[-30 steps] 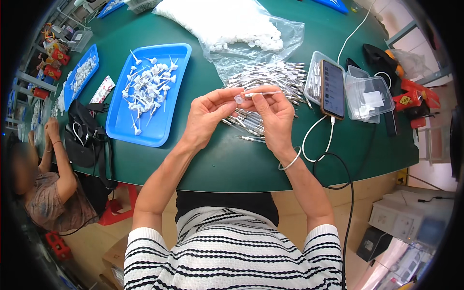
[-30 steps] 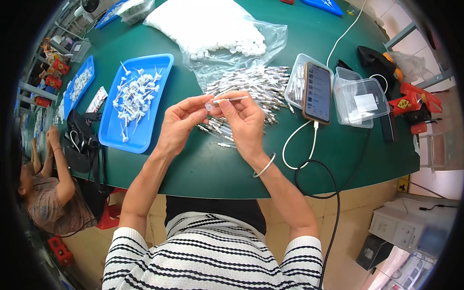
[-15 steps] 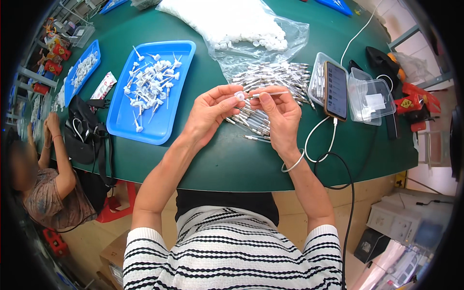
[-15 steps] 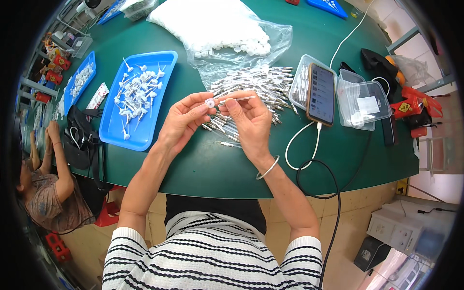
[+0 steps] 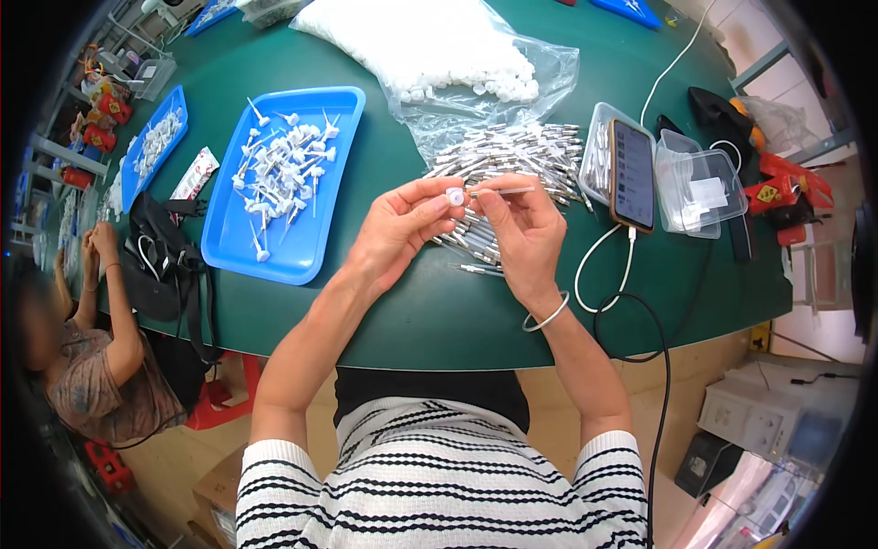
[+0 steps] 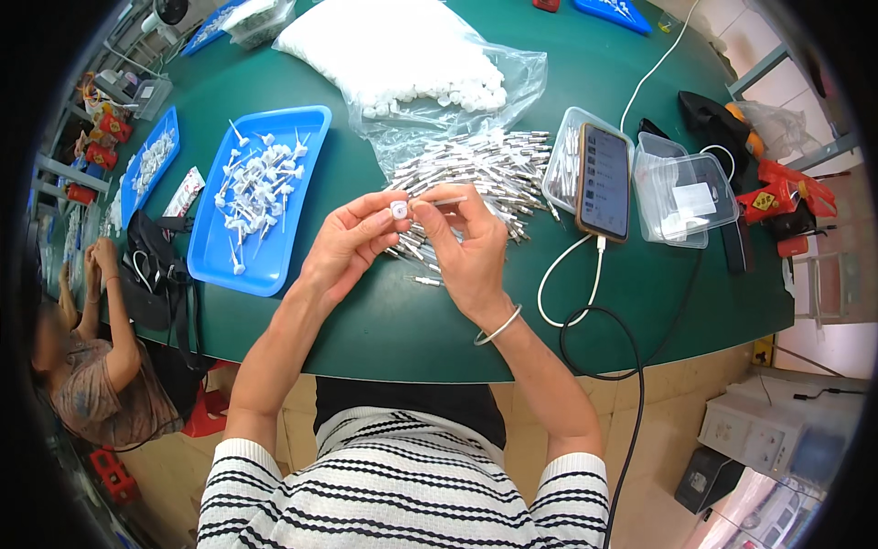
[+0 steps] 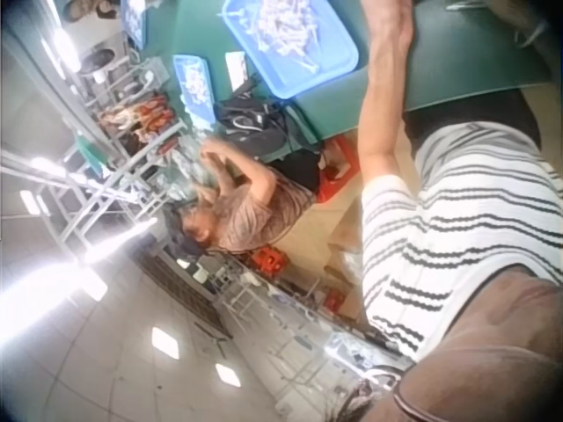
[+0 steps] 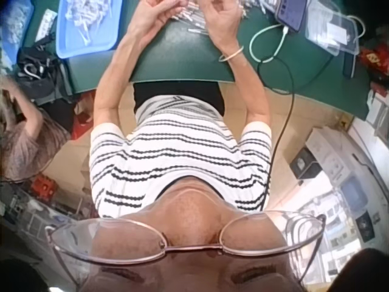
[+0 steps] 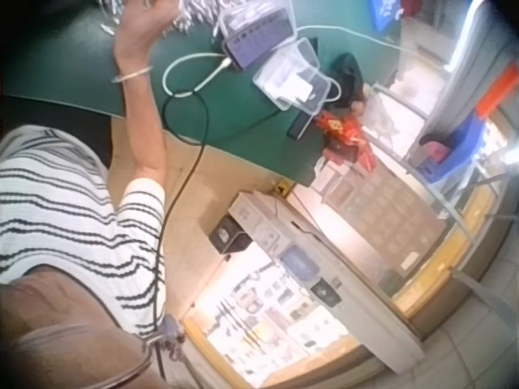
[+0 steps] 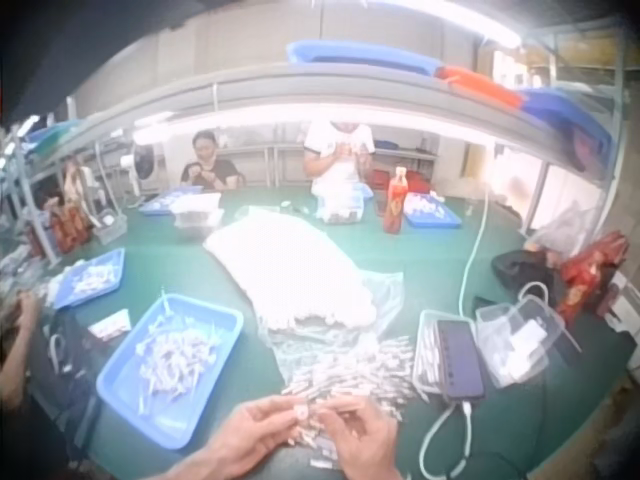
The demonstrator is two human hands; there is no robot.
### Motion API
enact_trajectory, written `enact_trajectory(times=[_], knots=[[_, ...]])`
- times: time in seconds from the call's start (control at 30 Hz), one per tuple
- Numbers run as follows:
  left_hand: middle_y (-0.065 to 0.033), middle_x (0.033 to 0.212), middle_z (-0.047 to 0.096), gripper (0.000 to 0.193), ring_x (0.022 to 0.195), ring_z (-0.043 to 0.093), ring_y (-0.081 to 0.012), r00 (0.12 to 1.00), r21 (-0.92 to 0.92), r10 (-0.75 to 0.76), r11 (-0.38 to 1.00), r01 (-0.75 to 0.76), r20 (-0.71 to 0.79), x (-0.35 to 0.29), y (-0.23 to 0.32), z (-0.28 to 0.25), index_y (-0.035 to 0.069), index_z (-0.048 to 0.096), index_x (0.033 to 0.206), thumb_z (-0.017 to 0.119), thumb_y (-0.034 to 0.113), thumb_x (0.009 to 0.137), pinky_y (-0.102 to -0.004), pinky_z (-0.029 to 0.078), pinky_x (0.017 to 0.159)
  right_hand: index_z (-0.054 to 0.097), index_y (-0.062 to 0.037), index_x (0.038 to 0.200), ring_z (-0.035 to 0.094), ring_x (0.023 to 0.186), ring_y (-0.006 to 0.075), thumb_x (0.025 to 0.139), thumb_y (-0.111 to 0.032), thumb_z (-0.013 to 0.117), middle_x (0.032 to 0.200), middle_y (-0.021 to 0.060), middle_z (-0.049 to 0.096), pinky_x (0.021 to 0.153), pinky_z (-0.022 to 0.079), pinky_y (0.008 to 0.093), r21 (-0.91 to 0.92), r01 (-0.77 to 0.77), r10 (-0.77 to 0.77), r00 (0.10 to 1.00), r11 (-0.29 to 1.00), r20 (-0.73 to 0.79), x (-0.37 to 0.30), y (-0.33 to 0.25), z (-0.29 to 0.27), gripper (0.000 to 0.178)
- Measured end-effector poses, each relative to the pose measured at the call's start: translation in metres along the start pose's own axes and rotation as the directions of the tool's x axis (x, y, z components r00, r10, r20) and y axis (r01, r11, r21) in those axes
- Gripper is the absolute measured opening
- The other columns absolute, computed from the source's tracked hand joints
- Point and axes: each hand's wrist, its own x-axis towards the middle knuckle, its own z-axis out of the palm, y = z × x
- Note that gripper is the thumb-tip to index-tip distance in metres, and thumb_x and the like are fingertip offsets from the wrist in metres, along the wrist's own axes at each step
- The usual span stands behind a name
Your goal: The person sits at a green workbench and repeatedly picks up small white cylindrical objects and silver metal rods. They insert the white objects onto the rods by hand and place the assembled units into a blue plastic tray. The process is repetitive and involves handling small parts one at a time.
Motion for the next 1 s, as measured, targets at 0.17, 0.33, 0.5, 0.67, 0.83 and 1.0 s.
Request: enact_trajectory(times=[0.17, 0.33, 0.5, 0.67, 0.83, 1.0], knots=[[-0.009, 0.098, 0.066, 0.029, 0.089, 0.065, -0.0129, 1.0, -0.014, -0.01, 1.0, 0.01, 0.01, -0.0001, -0.0007, 0.0004, -0.003, 0.059, 0.116, 0.06, 0.006, 0.089, -0.0214, 0.055, 0.078, 0.061, -0.0012, 0.092, 0.064, 0.077, 0.0124, 0.087, -0.01, 0.065, 0.085, 0.0056, 0.066, 0.069, 0.052, 0.0261, -0.04, 0.039, -0.04, 0.999, 0.998, -0.004, -0.0001, 0.0005, -0.0003, 0.011], [-0.0099, 0.099, 0.066, 0.028, 0.088, 0.065, -0.0131, 1.0, -0.022, -0.004, 1.0, 0.004, 0.022, 0.0009, -0.0015, -0.0004, -0.003, 0.059, 0.116, 0.059, 0.007, 0.09, -0.0214, 0.055, 0.078, 0.062, -0.0015, 0.092, 0.064, 0.075, 0.0126, 0.086, -0.008, 0.065, 0.086, 0.005, 0.066, 0.068, 0.052, 0.0262, -0.101, 0.065, -0.064, 0.998, 0.993, 0.011, 0.0002, -0.0017, -0.0001, 0.009], [-0.0093, 0.099, 0.066, 0.028, 0.088, 0.065, -0.0125, 1.0, -0.027, -0.01, 1.0, 0.011, 0.022, 0.0021, -0.0025, -0.0003, -0.003, 0.058, 0.116, 0.059, 0.007, 0.09, -0.0201, 0.056, 0.076, 0.061, -0.0012, 0.092, 0.064, 0.074, 0.0125, 0.086, -0.007, 0.065, 0.085, 0.0054, 0.066, 0.067, 0.053, 0.0267, -0.133, 0.082, -0.082, 0.997, 0.988, 0.006, 0.0003, -0.0034, -0.0006, 0.009], [-0.0084, 0.098, 0.065, 0.029, 0.087, 0.065, -0.0121, 1.0, -0.027, -0.013, 1.0, 0.013, 0.012, 0.0009, -0.0033, 0.0001, -0.003, 0.058, 0.116, 0.06, 0.008, 0.09, -0.0195, 0.057, 0.074, 0.061, -0.001, 0.092, 0.065, 0.071, 0.0136, 0.086, -0.006, 0.065, 0.083, 0.0065, 0.066, 0.065, 0.053, 0.027, -0.193, 0.135, -0.133, 0.991, 0.972, 0.024, 0.0008, -0.0054, -0.0004, 0.008], [-0.0107, 0.099, 0.066, 0.028, 0.087, 0.066, -0.0129, 1.0, -0.038, -0.016, 0.999, 0.017, 0.02, 0.0012, -0.0034, 0.0003, -0.004, 0.058, 0.116, 0.059, 0.009, 0.091, -0.021, 0.056, 0.077, 0.061, -0.0006, 0.091, 0.065, 0.07, 0.0146, 0.085, -0.004, 0.065, 0.083, 0.0074, 0.066, 0.064, 0.053, 0.0267, -0.219, 0.163, -0.16, 0.987, 0.962, 0.031, 0.0015, -0.0061, -0.0011, 0.008], [-0.0101, 0.099, 0.066, 0.029, 0.088, 0.065, -0.0132, 1.0, -0.012, 0.003, 1.0, -0.002, 0.022, 0.0021, -0.0051, -0.0011, -0.003, 0.059, 0.116, 0.059, 0.01, 0.091, -0.0214, 0.056, 0.077, 0.062, -0.0011, 0.092, 0.064, 0.074, 0.0114, 0.086, -0.005, 0.065, 0.085, 0.0053, 0.066, 0.066, 0.052, 0.0247, -0.225, 0.132, -0.127, 0.991, 0.965, 0.038, 0.0003, -0.0074, -0.002, 0.008]])
